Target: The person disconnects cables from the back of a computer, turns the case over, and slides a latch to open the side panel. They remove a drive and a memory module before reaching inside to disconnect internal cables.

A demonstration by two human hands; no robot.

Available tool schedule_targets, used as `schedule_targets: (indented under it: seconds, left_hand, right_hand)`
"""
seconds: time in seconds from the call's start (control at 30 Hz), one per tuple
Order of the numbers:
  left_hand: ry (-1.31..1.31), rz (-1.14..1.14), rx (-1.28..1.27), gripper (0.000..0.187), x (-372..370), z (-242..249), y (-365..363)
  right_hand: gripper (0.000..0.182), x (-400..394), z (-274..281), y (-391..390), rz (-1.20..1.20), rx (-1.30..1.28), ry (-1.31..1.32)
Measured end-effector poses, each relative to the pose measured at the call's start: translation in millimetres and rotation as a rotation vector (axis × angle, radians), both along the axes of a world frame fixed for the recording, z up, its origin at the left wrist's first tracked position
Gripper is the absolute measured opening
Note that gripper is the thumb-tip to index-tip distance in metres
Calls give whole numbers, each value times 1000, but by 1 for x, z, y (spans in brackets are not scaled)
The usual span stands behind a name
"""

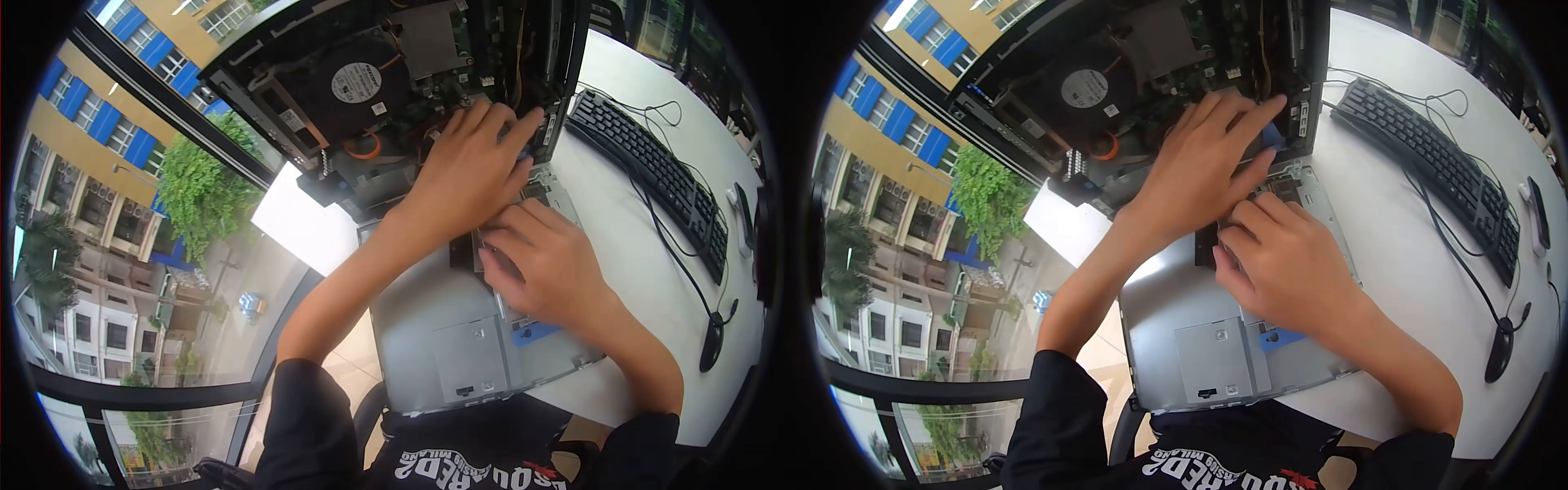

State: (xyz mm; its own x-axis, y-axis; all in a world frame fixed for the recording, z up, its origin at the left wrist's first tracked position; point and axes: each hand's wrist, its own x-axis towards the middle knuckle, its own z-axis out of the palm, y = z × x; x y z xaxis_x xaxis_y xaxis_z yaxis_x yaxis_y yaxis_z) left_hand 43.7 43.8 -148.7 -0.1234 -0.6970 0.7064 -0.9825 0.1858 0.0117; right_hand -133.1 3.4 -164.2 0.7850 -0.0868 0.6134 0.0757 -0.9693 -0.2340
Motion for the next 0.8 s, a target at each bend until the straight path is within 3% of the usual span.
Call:
schedule_targets:
  seconds: [0.17,0.23,0.43,0.8]
  left_hand:
    - [-227,174,-191,47,7,48,66]
    - [-341,302,-288,56,24,59,77]
    - [-386,569,-243,84,38,54,71]
    - [-375,530,-293,86,46,57,63]
  right_hand:
    - [14,-2,-6,-2,4,37,11]
    - [15,-3,-8,-3,11,47,19]
    - [16,-4,-10,-4,18,6,-30]
    - [17,-6,-10,-5,17,-38,-43]
